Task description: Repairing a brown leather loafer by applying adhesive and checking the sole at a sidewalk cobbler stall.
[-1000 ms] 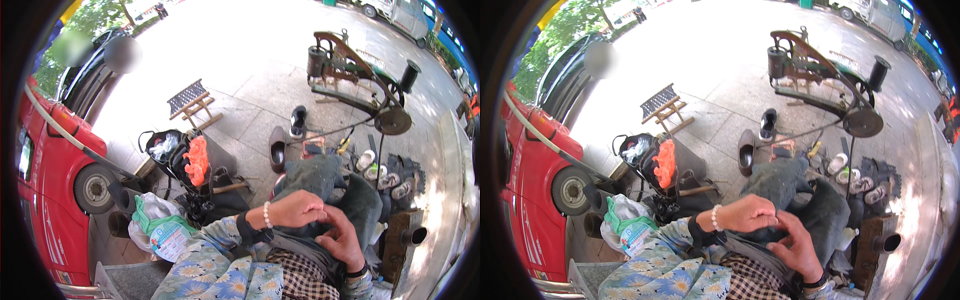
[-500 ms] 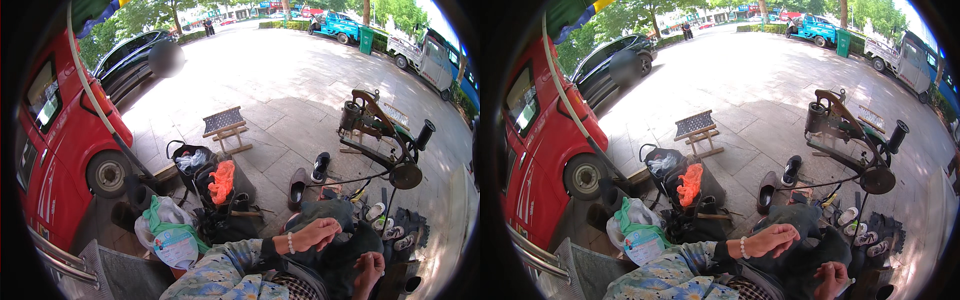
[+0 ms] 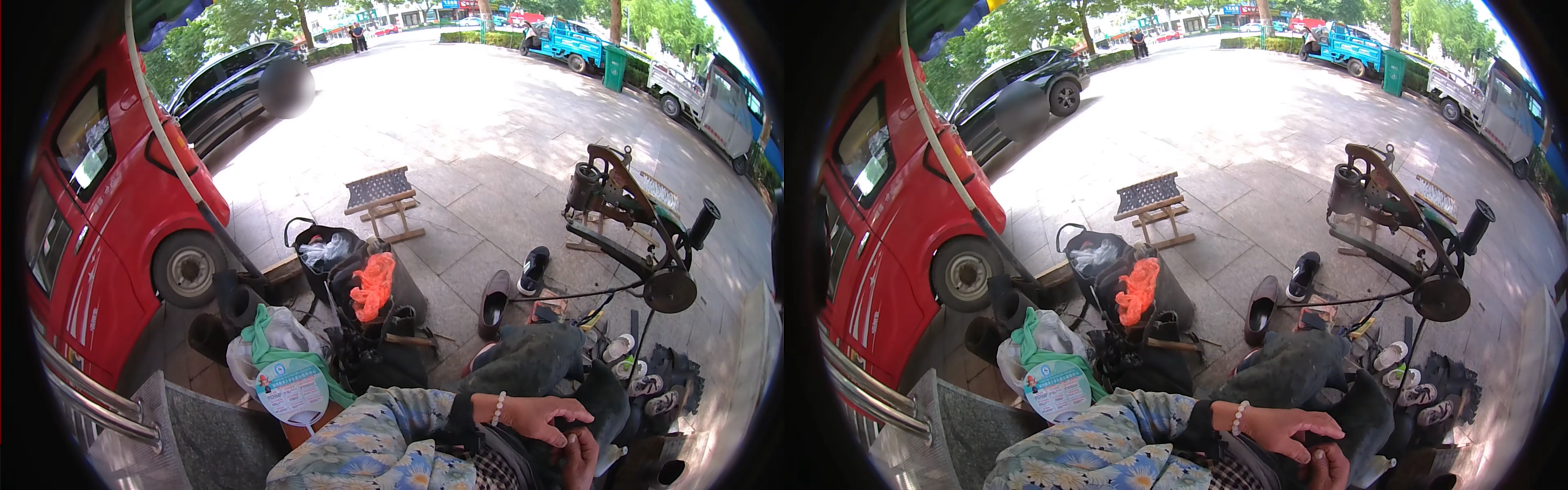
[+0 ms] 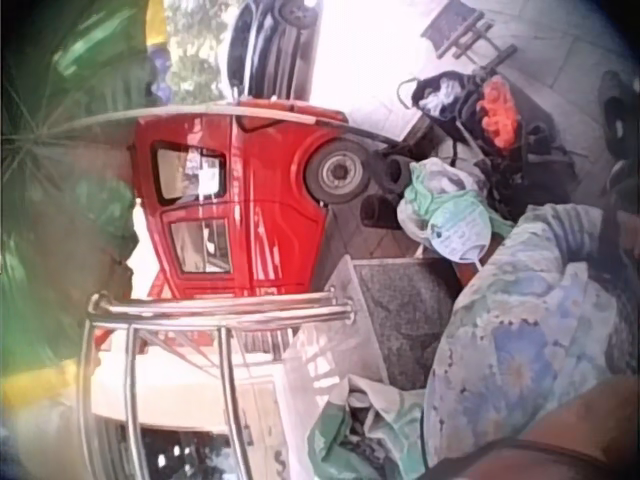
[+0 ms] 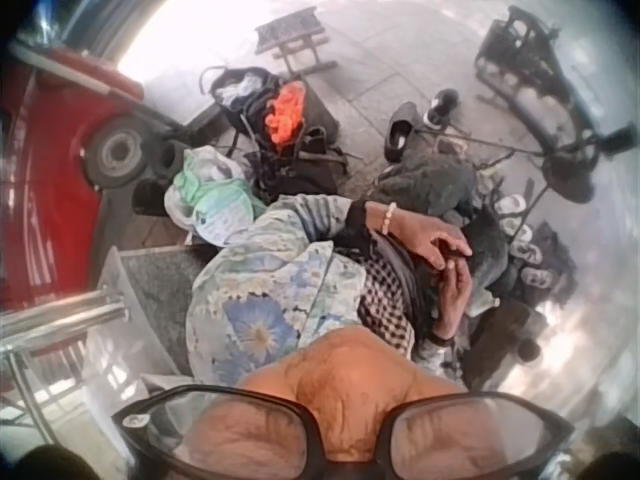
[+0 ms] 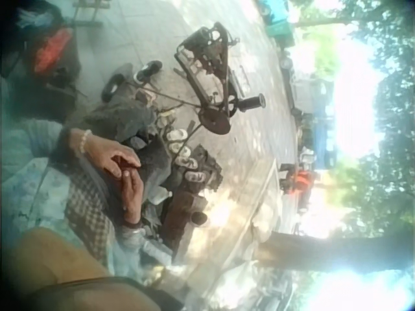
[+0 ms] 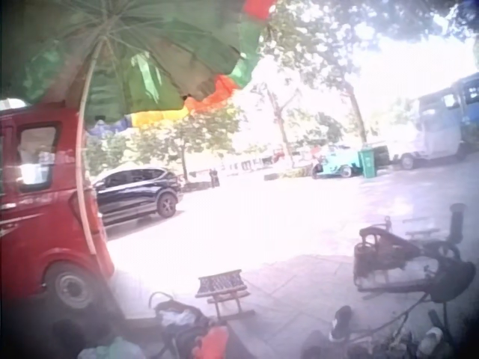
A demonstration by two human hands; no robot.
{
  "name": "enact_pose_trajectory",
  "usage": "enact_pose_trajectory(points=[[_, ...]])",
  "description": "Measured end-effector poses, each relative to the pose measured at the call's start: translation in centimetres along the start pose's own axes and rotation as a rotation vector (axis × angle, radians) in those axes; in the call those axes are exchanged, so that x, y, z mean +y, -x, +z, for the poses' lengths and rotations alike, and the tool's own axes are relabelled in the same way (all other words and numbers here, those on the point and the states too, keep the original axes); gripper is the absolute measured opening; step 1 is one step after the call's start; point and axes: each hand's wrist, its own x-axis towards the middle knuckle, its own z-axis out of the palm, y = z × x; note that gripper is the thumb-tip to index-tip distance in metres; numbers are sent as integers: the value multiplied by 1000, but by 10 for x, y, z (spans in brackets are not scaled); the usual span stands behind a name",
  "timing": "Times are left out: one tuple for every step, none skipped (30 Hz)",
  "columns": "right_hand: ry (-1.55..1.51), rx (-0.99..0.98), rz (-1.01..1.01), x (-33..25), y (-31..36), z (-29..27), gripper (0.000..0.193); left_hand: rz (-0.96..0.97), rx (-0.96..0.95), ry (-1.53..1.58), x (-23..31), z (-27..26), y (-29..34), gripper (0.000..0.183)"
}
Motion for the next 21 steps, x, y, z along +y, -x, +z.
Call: enact_pose_trajectory(points=[[-9,11,-1,-3,1,1,21,-31,-44,48,1,-2,0,68],[-7,29,3,-1,2,-3,21,-27,-60,57,-2,0,0,68],[-2,68,20,2,2,-7,24,-107,68,58,-6,0,1,68],[3,107,35,5,2,-9,30,-186,194,57,-7,0,3,67],[3,131,35,12,1,-11,30,-102,352,92,-1,3,4,65],[-111,276,-78,22,-3,-11,22,-135,411,147,-2,4,5,63],[-225,404,-196,30,-8,-11,19,-169,485,197,-6,3,9,62],[-369,474,-164,34,-9,-12,21,-137,512,242,-8,5,13,55],[-370,486,-170,33,-7,-13,21,-136,499,241,-11,5,15,55],[-409,509,-169,32,-4,-13,20,-176,285,138,-14,5,16,52],[-441,556,-158,30,-4,-13,20,-215,51,53,-13,2,14,48],[-435,591,-145,30,-4,-13,20,-222,-40,156,-10,6,11,48],[-388,474,-123,31,-4,-13,13,-230,-71,183,-7,7,7,48],[-345,351,-92,33,0,-14,6,-148,-33,68,1,10,2,51],[-161,265,-100,25,1,-7,15,-72,11,-38,3,17,1,54],[-75,178,-111,23,0,-1,15,80,119,-159,-4,21,3,59],[-22,94,-138,28,-2,0,16,35,104,-186,6,17,3,59],[-43,61,-105,26,-3,3,16,60,103,-185,11,13,3,58],[4,8,-104,21,-7,4,16,65,118,-139,7,12,7,55],[19,-28,-108,24,-10,3,17,85,118,-71,12,8,8,49],[-17,-35,-70,23,-12,4,17,68,125,-62,15,4,9,43]])
